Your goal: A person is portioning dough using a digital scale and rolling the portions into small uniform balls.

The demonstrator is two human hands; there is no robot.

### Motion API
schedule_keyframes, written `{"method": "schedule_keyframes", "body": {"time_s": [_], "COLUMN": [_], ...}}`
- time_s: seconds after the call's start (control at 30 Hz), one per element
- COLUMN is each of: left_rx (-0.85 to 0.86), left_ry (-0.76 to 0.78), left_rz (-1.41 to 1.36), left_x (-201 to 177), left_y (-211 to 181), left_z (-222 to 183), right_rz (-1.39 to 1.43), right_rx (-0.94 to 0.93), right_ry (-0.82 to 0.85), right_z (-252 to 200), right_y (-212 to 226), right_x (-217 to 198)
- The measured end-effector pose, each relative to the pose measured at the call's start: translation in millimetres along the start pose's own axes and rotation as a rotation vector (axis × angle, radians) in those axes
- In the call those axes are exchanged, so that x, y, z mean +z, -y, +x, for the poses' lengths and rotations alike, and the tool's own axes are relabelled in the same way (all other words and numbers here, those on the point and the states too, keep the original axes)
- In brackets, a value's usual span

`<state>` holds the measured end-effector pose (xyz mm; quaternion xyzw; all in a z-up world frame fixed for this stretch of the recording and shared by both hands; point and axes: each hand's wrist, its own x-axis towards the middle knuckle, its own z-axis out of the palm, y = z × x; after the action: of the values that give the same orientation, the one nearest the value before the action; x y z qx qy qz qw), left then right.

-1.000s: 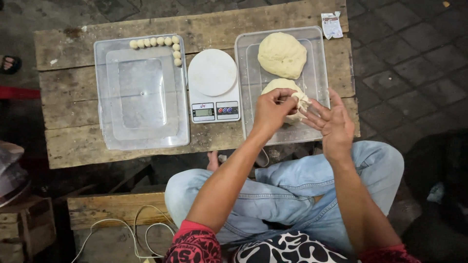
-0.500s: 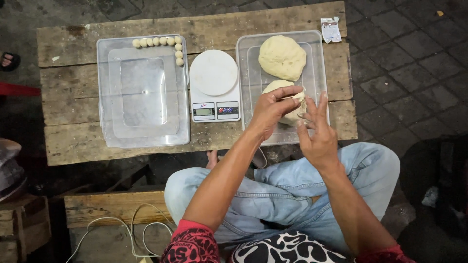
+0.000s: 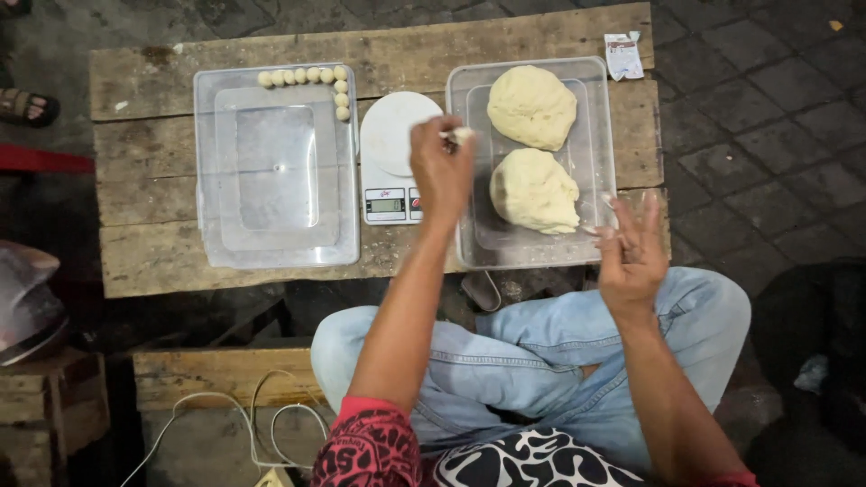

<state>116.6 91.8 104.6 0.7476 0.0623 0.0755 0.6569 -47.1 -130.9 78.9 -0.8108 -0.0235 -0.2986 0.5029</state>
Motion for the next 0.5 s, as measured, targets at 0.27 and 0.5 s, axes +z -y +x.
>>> {"method": "schedule_keyframes", "body": {"time_s": [0.27, 0.5], "left_rx": [0.216, 0.423], "left_ry": [-0.268, -0.212], "left_rz": [0.644, 0.942], "left_x": [-42, -35], "left_y": [69, 90], "left_z": [48, 43], "right_rz": [0.057, 0.088], "right_rx": [0.289, 0.369], "right_ry": [0.010, -0.016], "right_z": [-17, -19], "right_y": [-39, -53], "right_x": [-14, -13]}}
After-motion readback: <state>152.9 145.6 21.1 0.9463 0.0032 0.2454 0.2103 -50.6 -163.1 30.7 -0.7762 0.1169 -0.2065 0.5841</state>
